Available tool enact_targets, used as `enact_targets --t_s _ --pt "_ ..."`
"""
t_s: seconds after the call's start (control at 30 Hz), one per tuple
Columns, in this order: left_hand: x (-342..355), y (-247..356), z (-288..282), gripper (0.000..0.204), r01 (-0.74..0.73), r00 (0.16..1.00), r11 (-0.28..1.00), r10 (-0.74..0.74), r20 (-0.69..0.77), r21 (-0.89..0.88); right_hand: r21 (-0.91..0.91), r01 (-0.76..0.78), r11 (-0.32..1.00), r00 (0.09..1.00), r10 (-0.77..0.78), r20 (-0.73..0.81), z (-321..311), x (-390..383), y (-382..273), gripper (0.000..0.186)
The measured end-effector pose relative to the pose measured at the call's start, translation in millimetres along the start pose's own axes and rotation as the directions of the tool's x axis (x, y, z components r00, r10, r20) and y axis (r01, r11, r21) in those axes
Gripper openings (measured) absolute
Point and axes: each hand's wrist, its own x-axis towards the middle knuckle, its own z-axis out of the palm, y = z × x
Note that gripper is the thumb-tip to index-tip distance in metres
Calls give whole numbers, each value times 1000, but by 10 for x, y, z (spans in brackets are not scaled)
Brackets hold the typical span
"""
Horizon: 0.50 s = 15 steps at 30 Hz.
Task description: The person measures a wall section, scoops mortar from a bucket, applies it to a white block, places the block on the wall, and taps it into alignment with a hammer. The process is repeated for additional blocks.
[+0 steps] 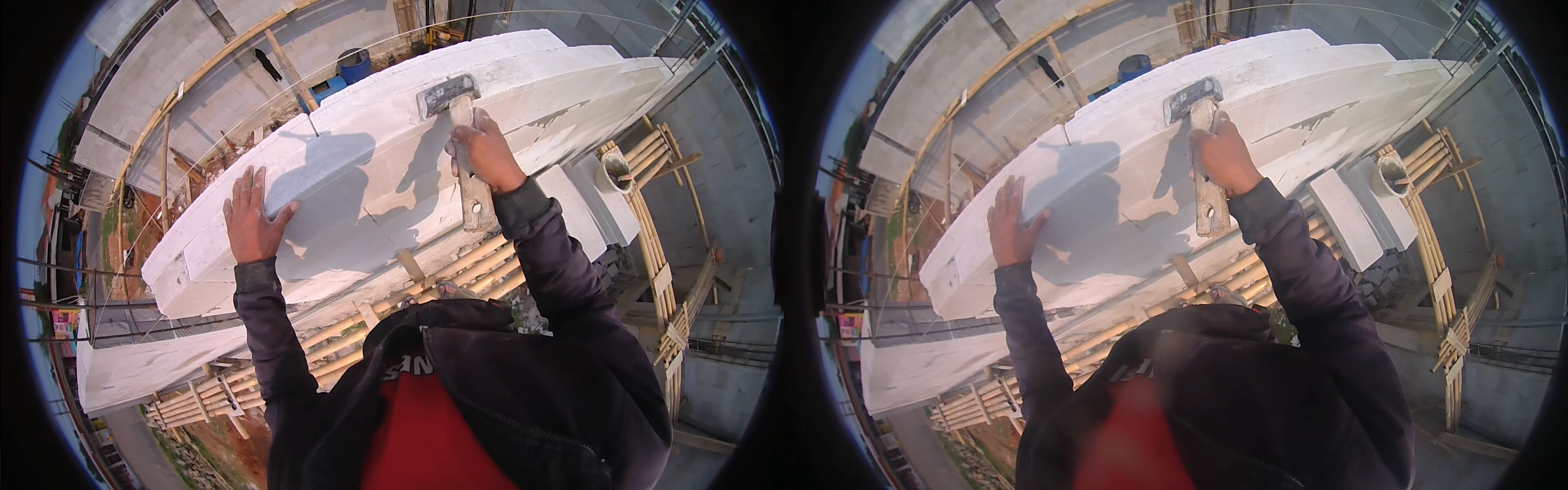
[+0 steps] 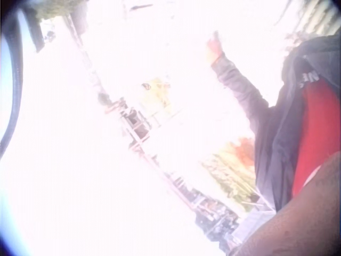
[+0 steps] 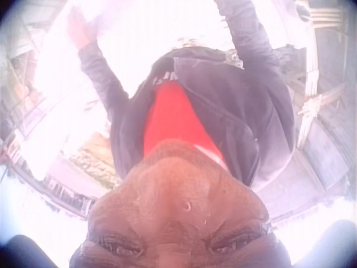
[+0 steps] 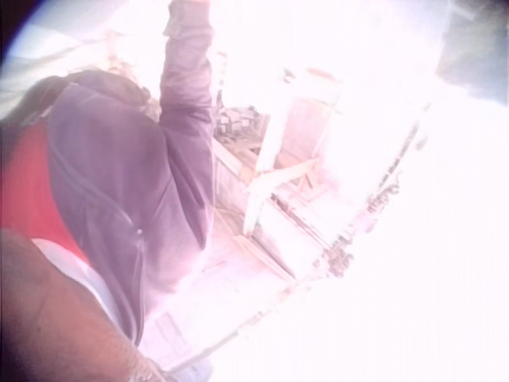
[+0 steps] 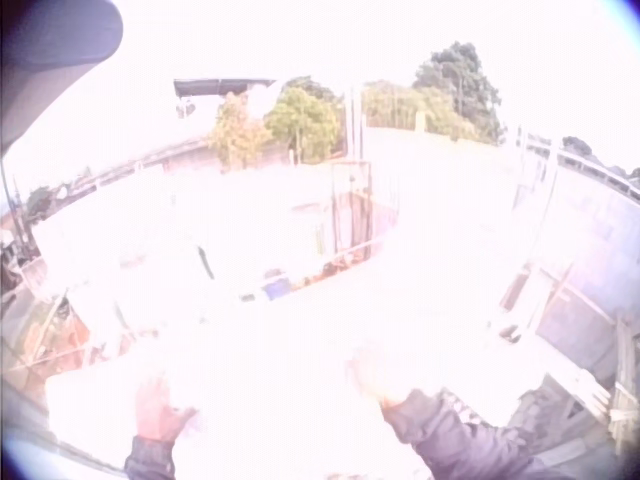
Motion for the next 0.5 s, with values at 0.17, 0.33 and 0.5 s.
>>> enact_targets --t_s 0.17,0.33,0.5 --pt "-76 1 -64 82 10 1000 1000 -10 -25 -25 63 -98 993 990 90 110 41 59 -200 21" --pt "-3 70 -65 83 -3 999 999 1 -42 -33 4 -154 988 972 151 179 138 281 -55 19" --pt "18 41 -106 82 33 999 998 -34 -21 -57 -65 -227 972 920 236 314 316 115 -80 19"
